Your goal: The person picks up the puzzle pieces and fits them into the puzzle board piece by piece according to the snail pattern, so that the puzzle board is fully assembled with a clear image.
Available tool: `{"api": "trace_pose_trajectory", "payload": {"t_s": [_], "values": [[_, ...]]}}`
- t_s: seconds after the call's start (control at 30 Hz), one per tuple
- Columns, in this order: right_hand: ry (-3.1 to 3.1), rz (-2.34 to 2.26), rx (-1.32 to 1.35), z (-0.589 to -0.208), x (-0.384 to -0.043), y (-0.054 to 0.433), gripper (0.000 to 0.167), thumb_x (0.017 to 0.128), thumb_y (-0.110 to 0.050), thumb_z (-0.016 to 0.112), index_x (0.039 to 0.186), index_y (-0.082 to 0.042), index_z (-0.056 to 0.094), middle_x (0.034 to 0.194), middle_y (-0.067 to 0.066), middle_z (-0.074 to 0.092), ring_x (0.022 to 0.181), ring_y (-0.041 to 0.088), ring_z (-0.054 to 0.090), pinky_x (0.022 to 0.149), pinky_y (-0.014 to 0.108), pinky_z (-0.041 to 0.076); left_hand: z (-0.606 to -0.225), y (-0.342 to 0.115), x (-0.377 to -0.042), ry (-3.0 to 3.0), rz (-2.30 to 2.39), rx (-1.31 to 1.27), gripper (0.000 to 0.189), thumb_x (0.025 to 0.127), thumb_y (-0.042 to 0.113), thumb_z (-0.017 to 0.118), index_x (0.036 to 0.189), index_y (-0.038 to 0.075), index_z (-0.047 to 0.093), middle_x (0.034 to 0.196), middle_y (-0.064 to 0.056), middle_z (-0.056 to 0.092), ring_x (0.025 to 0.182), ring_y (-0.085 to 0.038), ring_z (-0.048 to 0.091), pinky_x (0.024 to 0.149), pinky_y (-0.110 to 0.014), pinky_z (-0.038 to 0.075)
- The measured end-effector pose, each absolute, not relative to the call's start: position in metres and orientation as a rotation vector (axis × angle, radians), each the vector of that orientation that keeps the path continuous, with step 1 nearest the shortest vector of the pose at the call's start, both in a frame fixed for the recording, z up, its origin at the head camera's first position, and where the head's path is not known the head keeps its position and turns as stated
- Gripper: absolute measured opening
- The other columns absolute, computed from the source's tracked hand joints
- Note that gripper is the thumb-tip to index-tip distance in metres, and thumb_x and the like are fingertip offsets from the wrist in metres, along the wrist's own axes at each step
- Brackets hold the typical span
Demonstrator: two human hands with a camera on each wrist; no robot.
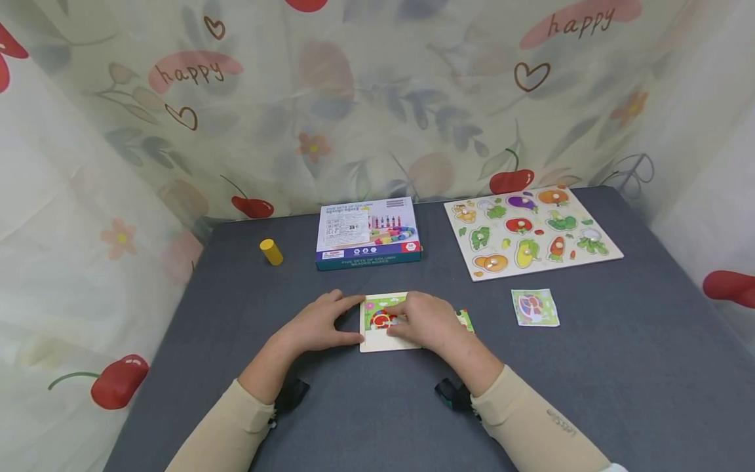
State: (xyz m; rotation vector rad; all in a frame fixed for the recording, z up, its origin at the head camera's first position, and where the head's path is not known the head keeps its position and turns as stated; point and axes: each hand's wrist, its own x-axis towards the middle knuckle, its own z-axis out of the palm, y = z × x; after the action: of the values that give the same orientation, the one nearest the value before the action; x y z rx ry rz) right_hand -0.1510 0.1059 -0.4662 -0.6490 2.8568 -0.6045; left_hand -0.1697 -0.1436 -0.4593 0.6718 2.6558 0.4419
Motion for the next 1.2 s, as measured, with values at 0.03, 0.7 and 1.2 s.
{"api": "trace_pose_trajectory", "payload": {"t_s": [0.03, 0.7, 1.2], "values": [[2.856, -0.604, -0.645, -0.466, -0.151, 0.106, 0.046, 0.087, -0.040, 0.083, 0.128, -0.022, 0.075, 0.083, -0.005, 0.058, 0.070, 0.010, 0.049, 0.059, 0.031, 0.041, -0.460, -0.144, -0.170, 2.656, 0.442, 0.671, 0.084, 0.086, 0.061, 0.074, 0.157, 0.027, 0.045, 0.118, -0.003, 0.052, 0.103, -0.020, 0.047, 0.084, -0.039, 0.045], [2.861, -0.603, -0.726, -0.451, -0.147, 0.108, 0.049, 0.088, -0.041, 0.081, 0.131, -0.018, 0.073, 0.090, -0.004, 0.062, 0.074, 0.010, 0.052, 0.064, 0.031, 0.044, -0.457, -0.144, -0.169, 2.652, 0.448, 0.671, 0.085, 0.085, 0.062, 0.074, 0.157, 0.028, 0.045, 0.119, -0.003, 0.053, 0.104, -0.020, 0.047, 0.084, -0.039, 0.045], [2.885, -0.722, -0.726, -0.408, -0.137, 0.122, 0.050, 0.089, -0.041, 0.081, 0.129, -0.013, 0.071, 0.081, -0.006, 0.057, 0.071, 0.012, 0.050, 0.061, 0.032, 0.042, -0.461, -0.145, -0.171, 2.658, 0.453, 0.670, 0.086, 0.084, 0.062, 0.075, 0.157, 0.028, 0.045, 0.117, -0.002, 0.053, 0.104, -0.019, 0.047, 0.082, -0.037, 0.045]]}}
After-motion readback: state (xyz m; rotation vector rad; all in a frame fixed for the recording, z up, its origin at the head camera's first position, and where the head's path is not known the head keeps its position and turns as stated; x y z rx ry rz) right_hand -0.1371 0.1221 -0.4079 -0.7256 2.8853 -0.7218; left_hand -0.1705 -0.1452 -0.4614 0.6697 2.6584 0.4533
